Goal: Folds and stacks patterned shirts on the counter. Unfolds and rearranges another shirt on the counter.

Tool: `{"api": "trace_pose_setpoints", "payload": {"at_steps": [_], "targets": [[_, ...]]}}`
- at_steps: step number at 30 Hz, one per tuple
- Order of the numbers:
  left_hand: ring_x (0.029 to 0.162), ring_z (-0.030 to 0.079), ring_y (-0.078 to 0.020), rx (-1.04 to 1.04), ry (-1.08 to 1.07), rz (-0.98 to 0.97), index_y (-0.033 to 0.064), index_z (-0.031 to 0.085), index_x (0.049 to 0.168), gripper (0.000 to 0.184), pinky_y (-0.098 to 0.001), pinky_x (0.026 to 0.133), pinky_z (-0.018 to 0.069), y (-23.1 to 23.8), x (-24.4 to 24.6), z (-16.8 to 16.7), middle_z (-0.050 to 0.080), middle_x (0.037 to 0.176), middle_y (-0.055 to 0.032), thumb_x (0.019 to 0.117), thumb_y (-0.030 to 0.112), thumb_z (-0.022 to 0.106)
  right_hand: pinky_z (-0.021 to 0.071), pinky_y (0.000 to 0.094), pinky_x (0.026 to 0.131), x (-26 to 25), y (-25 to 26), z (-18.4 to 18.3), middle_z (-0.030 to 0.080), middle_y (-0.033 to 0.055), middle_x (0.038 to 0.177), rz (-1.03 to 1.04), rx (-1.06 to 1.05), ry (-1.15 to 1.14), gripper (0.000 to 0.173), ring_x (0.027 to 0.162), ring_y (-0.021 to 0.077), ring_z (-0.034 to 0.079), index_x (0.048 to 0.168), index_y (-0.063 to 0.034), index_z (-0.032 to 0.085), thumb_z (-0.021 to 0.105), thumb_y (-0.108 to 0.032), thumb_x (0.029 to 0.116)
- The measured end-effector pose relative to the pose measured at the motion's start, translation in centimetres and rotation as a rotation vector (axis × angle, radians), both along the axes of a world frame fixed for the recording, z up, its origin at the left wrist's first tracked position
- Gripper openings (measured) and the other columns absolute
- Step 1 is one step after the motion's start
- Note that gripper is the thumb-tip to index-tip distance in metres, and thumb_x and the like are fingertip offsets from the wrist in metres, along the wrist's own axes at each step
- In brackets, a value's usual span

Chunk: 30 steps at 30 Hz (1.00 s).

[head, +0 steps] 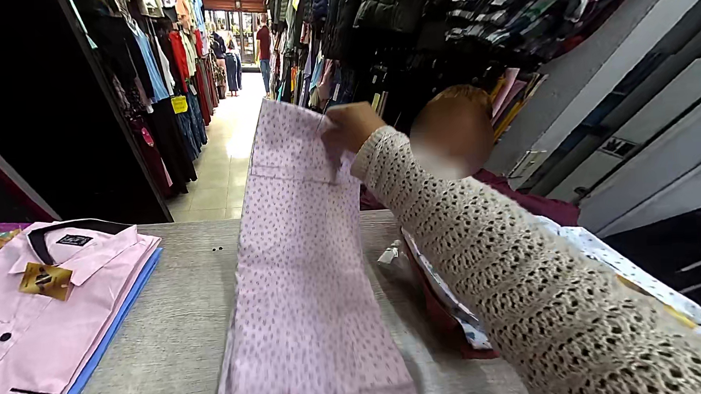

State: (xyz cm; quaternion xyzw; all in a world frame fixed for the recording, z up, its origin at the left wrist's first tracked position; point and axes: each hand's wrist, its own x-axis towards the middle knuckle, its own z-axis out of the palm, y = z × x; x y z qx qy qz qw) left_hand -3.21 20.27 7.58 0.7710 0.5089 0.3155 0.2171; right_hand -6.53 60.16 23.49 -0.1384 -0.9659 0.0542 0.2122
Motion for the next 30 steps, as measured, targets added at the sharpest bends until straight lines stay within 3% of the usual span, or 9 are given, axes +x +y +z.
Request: {"api": "trace_pose_setpoints", "payload": {"at_steps": [5,9,11,15,18,21,24,26,30], "targets": [[0.133,0.055,-0.0441,-0.059,0.125,0.283,-0.0008,0.065,0.133,0.039,-0.0680,0.104,0.0417,1.3,-2.1,-4.1,0.059,0.142,-0.0232,0.0944,-0.002,0.058,0.0469,0.0715,0.089,1.1,-2.2,1.1,0.066,0.0286,0.118,-0.094,0.092,-0.006,0.028,0.112,0.0500,0.063,0.120,0.0024,0.065,0.065,-0.013,0.0968],[0.132,0.057,-0.0438,0.007,0.123,0.344,0.0001,0.068,0.130,0.038,-0.0683,0.103,0.0433,0.4,-1.4,-5.3,0.061,0.140,-0.0219,0.0918,-0.001,0.062,0.0517,0.0661,0.078,3.9,-5.6,-1.9,0.066,0.0260,0.115,-0.027,0.200,-0.027,0.024,0.101,0.0475,0.067,0.119,0.0011,0.065,0.061,-0.008,0.0973],[0.126,0.061,-0.0442,0.036,0.062,0.360,-0.0060,0.066,0.128,0.036,-0.0603,0.103,0.0478,-0.1,-1.4,-4.9,0.062,0.135,-0.0269,0.0927,-0.002,0.060,0.0532,0.0625,0.072,5.8,-7.2,-3.3,0.066,0.0253,0.107,0.039,0.252,0.001,0.019,0.094,0.0456,0.068,0.112,0.0028,0.066,0.061,-0.005,0.0951],[0.123,0.065,-0.0262,-0.040,-0.355,0.577,-0.0129,0.050,0.140,0.044,-0.0390,0.104,0.0527,-1.3,-1.2,-4.6,0.063,0.136,-0.0218,0.1029,0.010,0.046,0.0558,0.0541,0.063,11.0,-11.5,-6.8,0.066,0.0216,0.091,0.213,0.334,0.102,0.013,0.082,0.0406,0.068,0.097,0.0018,0.066,0.071,-0.001,0.0855],[0.116,0.069,-0.0218,-0.155,-0.906,0.704,-0.0022,0.033,0.151,0.057,-0.0401,0.097,0.0583,-1.5,-1.1,-5.1,0.068,0.130,-0.0098,0.1064,0.032,0.044,0.0569,0.0459,0.060,15.3,-15.8,-13.1,0.066,0.0137,0.086,0.272,0.291,0.076,0.006,0.077,0.0319,0.069,0.094,-0.0047,0.067,0.068,-0.007,0.0887],[0.103,0.073,-0.0191,-0.194,-1.081,0.773,0.0035,0.027,0.152,0.053,-0.0386,0.090,0.0616,-1.3,-1.2,-4.8,0.070,0.118,-0.0057,0.1074,0.030,0.036,0.0598,0.0520,0.069,18.5,-19.2,-18.6,0.069,0.0201,0.099,0.354,0.061,-0.062,0.010,0.089,0.0393,0.071,0.102,0.0000,0.066,0.063,-0.001,0.0923],[0.103,0.073,-0.0169,-0.179,-1.003,0.736,0.0031,0.024,0.155,0.062,-0.0384,0.087,0.0627,-1.0,-1.6,-5.2,0.070,0.118,-0.0044,0.1012,0.019,0.048,0.0571,0.0574,0.085,21.4,-19.1,-20.0,0.068,0.0208,0.122,0.304,-0.062,-0.041,0.023,0.110,0.0400,0.068,0.115,-0.0018,0.065,0.063,-0.003,0.0924],[0.105,0.071,-0.0133,-0.178,-0.889,0.678,0.0003,0.035,0.151,0.057,-0.0341,0.088,0.0620,-0.9,-1.7,-5.5,0.069,0.123,-0.0026,0.0990,0.013,0.053,0.0518,0.0612,0.096,23.4,-18.0,-20.6,0.064,0.0199,0.134,0.199,-0.127,-0.012,0.036,0.122,0.0396,0.063,0.125,-0.0038,0.067,0.066,-0.007,0.0897],[0.096,0.071,-0.0059,-0.121,-0.697,0.807,-0.0027,0.064,0.124,0.032,-0.0241,0.085,0.0585,0.2,-1.5,-5.1,0.071,0.119,-0.0055,0.0951,0.005,0.056,0.0506,0.0549,0.103,25.7,-15.7,-22.3,0.070,0.0127,0.128,0.110,-0.070,0.121,0.031,0.120,0.0310,0.067,0.121,-0.0095,0.074,0.056,-0.012,0.0963]]}}
